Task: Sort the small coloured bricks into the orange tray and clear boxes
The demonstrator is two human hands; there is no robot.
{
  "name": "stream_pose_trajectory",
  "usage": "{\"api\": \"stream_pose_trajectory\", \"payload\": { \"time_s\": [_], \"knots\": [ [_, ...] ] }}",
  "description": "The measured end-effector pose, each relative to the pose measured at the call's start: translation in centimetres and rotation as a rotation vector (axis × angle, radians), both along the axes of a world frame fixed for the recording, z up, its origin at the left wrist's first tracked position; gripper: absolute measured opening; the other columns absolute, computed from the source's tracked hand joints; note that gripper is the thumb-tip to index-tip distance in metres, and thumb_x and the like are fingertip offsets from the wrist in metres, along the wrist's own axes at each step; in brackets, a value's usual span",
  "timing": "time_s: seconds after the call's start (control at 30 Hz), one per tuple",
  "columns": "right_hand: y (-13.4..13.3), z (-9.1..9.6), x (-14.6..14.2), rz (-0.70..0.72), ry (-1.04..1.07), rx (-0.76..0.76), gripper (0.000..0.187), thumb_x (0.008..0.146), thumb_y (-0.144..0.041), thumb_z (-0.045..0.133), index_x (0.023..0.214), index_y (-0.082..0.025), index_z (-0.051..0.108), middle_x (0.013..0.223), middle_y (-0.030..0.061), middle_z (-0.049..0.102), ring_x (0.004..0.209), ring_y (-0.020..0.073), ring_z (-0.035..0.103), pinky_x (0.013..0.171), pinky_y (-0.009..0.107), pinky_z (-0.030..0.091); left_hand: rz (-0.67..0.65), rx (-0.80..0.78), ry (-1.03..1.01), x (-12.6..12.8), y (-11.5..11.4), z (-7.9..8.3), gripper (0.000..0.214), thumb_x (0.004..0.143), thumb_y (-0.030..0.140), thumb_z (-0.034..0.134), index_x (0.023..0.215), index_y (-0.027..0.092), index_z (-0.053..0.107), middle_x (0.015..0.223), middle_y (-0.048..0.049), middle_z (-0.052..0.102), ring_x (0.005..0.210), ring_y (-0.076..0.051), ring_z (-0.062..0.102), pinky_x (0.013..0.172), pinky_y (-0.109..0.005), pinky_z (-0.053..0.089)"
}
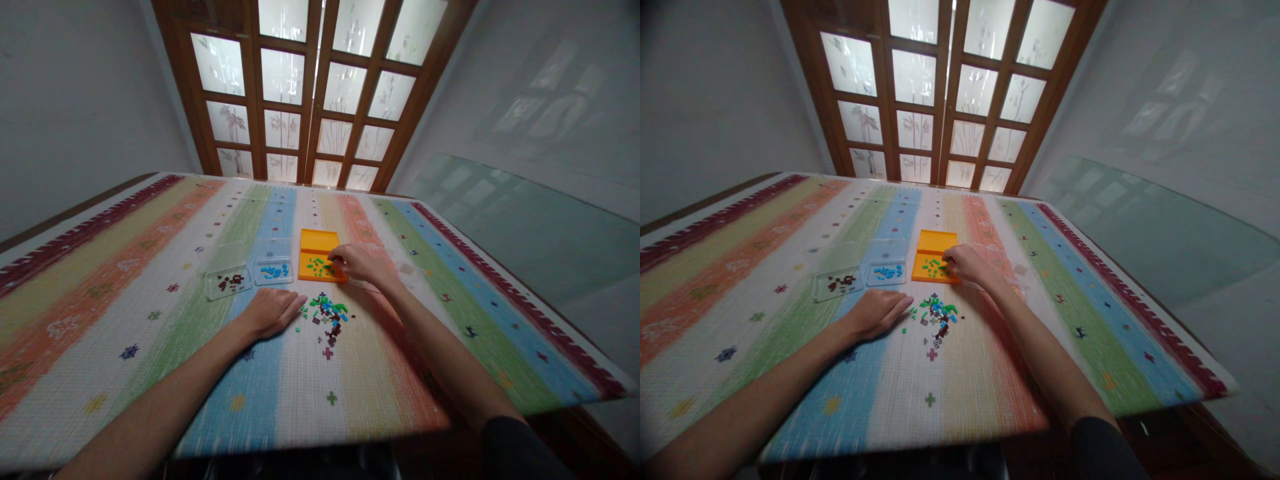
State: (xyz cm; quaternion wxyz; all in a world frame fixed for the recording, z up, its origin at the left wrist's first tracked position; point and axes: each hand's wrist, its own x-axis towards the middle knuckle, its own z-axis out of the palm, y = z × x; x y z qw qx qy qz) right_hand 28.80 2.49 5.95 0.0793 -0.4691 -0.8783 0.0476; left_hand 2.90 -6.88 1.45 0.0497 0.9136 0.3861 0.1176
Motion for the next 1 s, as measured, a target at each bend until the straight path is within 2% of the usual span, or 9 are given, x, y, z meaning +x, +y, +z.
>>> {"api": "stream_pose_trajectory", "payload": {
  "time_s": [0.27,0.43,0.6,0.87,1.0],
  "knots": [
    [0.1,-0.4,-0.4,-0.063,-0.079,0.074,0.021,0.089,-0.008,0.062,0.101,-0.015,0.078,0.105,0.0124,0.075,0.094,0.0207,0.066,0.077,0.026,0.043,0.011,-0.023,0.026,0.0,0.0,0.2,0.049,0.110,0.038,0.026,0.081,0.018,0.061,0.076,-0.0062,0.069,0.069,-0.019,0.064,0.066,-0.030,0.048],
    [0.2,-0.5,-0.6,-0.106,-0.130,0.072,0.027,0.089,-0.006,0.058,0.104,-0.015,0.079,0.107,0.0145,0.074,0.093,0.0214,0.066,0.074,0.026,0.042,0.020,-0.035,0.031,0.0,-0.1,0.2,0.048,0.109,0.038,0.028,0.080,0.019,0.060,0.075,-0.0058,0.068,0.070,-0.020,0.064,0.067,-0.030,0.048],
    [-0.2,-0.3,-0.6,-0.114,-0.161,0.045,0.027,0.085,-0.002,0.058,0.095,-0.014,0.080,0.099,0.0145,0.076,0.087,0.0216,0.066,0.071,0.027,0.041,0.013,-0.011,0.032,0.0,-0.1,0.2,0.049,0.109,0.038,0.026,0.079,0.018,0.060,0.074,-0.0063,0.068,0.069,-0.021,0.063,0.064,-0.030,0.046],
    [-1.6,0.4,0.7,-0.028,-0.004,0.067,0.031,0.085,-0.002,0.057,0.101,-0.016,0.079,0.105,0.0117,0.074,0.090,0.0200,0.064,0.078,0.028,0.043,0.006,-0.002,0.051,0.0,-0.2,0.4,0.051,0.110,0.038,0.023,0.080,0.019,0.060,0.075,-0.0059,0.069,0.069,-0.020,0.064,0.063,-0.029,0.046],
    [-1.5,0.2,0.5,0.018,-0.018,0.019,0.026,0.091,-0.005,0.058,0.102,-0.016,0.079,0.108,0.0121,0.074,0.096,0.0209,0.063,0.081,0.028,0.043,0.001,-0.008,0.051,0.0,-0.1,0.5,0.049,0.110,0.037,0.024,0.081,0.019,0.060,0.076,-0.0060,0.070,0.070,-0.019,0.064,0.065,-0.029,0.046]
  ]
}}
